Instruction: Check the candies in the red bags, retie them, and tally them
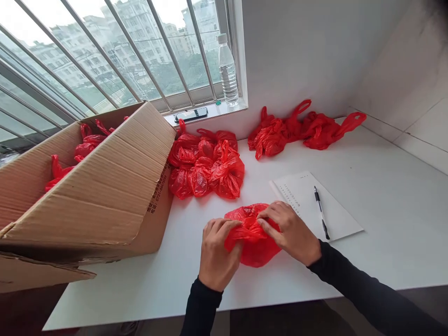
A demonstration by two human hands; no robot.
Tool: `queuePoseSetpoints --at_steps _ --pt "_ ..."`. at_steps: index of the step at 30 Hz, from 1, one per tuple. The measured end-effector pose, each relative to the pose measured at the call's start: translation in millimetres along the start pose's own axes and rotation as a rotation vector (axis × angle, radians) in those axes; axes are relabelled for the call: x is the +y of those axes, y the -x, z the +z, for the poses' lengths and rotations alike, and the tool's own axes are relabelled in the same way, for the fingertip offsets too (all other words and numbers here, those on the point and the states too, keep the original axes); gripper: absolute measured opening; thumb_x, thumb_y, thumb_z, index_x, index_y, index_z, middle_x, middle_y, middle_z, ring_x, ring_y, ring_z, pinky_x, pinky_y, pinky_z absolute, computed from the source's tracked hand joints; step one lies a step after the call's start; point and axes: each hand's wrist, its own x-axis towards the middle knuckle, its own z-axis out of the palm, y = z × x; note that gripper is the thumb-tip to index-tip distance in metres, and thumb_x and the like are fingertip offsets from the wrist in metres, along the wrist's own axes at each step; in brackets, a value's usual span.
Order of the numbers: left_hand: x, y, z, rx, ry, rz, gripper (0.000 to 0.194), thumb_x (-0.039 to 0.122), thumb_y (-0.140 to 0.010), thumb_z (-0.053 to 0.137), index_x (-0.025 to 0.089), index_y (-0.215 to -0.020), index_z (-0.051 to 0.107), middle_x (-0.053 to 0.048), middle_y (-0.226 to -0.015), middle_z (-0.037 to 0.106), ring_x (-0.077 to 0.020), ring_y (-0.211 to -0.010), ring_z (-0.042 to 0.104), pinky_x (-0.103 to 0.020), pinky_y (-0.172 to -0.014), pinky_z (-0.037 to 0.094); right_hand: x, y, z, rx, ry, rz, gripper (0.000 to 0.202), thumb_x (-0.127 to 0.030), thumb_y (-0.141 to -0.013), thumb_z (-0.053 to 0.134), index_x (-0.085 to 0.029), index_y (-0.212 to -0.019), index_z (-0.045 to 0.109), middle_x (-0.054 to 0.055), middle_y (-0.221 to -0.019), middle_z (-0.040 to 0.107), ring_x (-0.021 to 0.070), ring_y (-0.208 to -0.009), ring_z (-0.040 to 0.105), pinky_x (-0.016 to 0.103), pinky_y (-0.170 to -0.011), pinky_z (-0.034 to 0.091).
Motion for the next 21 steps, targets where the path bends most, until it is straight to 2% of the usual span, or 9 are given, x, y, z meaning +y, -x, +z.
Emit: queuePoseSetpoints --at_steps 2,4,7,9,11,14,16,18,21 --pt "-2.5 -1.8 -2.6 0.066 0.038 -0.065 0.012 0.027 -0.087 0.064 0.025 -0.095 0.073 -0.006 -0.097 0.073 -0.0269 -0.095 0.065 -0.042 -0.09 0.05 3.6 0.7 -4.5 0.041 -0.028 0.07 0.017 -0.026 -0.104 0.046 -0.023 -0.096 0.06 0.004 -0.094 0.068 0.0238 -0.091 0.059 0.046 -0.09 0.05" --pt "-3.9 -1.5 -4.2 0.115 0.089 -0.113 0.017 0.033 -0.093 0.059 0.024 -0.101 0.071 -0.006 -0.097 0.073 -0.0243 -0.09 0.067 -0.037 -0.082 0.053 6.5 2.2 -7.9 0.06 -0.028 0.086 0.017 -0.032 -0.103 0.049 -0.024 -0.112 0.061 0.007 -0.109 0.067 0.0262 -0.104 0.058 0.046 -0.092 0.05" --pt "-0.1 0.1 -2.5 0.117 0.167 -0.124 0.023 0.037 -0.091 0.064 0.025 -0.109 0.07 -0.005 -0.102 0.073 -0.0228 -0.093 0.069 -0.033 -0.082 0.054 6.4 0.7 -5.4 -0.014 0.001 -0.011 0.037 -0.032 -0.1 0.055 -0.026 -0.137 0.054 0.009 -0.128 0.062 0.0291 -0.118 0.054 0.051 -0.102 0.046" --pt "2.7 0.2 -0.9 0.138 0.194 -0.128 0.021 0.037 -0.09 0.066 0.025 -0.106 0.072 -0.005 -0.103 0.073 -0.0228 -0.095 0.069 -0.033 -0.084 0.054 5.3 -1.9 -2.5 -0.051 -0.019 -0.045 0.025 -0.026 -0.1 0.052 -0.024 -0.124 0.062 0.008 -0.115 0.068 0.0273 -0.107 0.059 0.048 -0.097 0.049" --pt "2.1 0.0 -0.9 0.192 0.203 -0.152 0.017 0.035 -0.091 0.064 0.024 -0.101 0.073 -0.006 -0.102 0.073 -0.0229 -0.095 0.068 -0.034 -0.085 0.053 5.1 -2.7 -3.9 -0.015 -0.072 0.008 0.017 -0.025 -0.1 0.05 -0.024 -0.105 0.066 0.005 -0.099 0.071 0.0245 -0.093 0.063 0.043 -0.087 0.052" --pt "-5.3 0.9 -3.0 0.261 0.213 -0.192 0.016 0.03 -0.09 0.063 0.023 -0.098 0.074 -0.006 -0.107 0.071 -0.0235 -0.099 0.066 -0.033 -0.084 0.052 6.3 2.8 -15.2 0.058 -0.152 0.205 0.019 -0.038 -0.099 0.055 -0.024 -0.095 0.067 0.003 -0.089 0.072 0.0224 -0.082 0.065 0.035 -0.069 0.052" --pt "-10.2 3.0 -3.8 0.281 0.219 -0.21 0.016 0.027 -0.089 0.062 0.023 -0.097 0.074 -0.007 -0.108 0.071 -0.0241 -0.1 0.066 -0.033 -0.083 0.052 6.4 9.0 -24.5 0.019 -0.211 0.304 0.027 -0.047 -0.097 0.058 -0.024 -0.091 0.069 0.002 -0.084 0.072 0.0214 -0.074 0.065 0.032 -0.06 0.05" --pt "-11.0 5.3 -3.5 0.313 0.219 -0.225 0.02 0.027 -0.091 0.056 0.023 -0.102 0.073 -0.007 -0.108 0.071 -0.0248 -0.1 0.065 -0.036 -0.086 0.052 5.1 14.3 -31.8 -0.072 -0.288 0.345 0.034 -0.053 -0.095 0.059 -0.023 -0.086 0.071 0.002 -0.083 0.073 0.0215 -0.072 0.066 0.032 -0.058 0.051" --pt "-1.4 6.6 -0.8 0.357 0.157 -0.184 0.031 0.024 -0.091 0.055 0.026 -0.119 0.069 -0.008 -0.12 0.067 -0.0277 -0.113 0.06 -0.043 -0.1 0.045 0.9 17.4 -38.1 -0.154 -0.385 0.353 0.037 -0.056 -0.094 0.06 -0.023 -0.086 0.074 0.003 -0.089 0.076 0.0243 -0.083 0.069 0.034 -0.071 0.056"
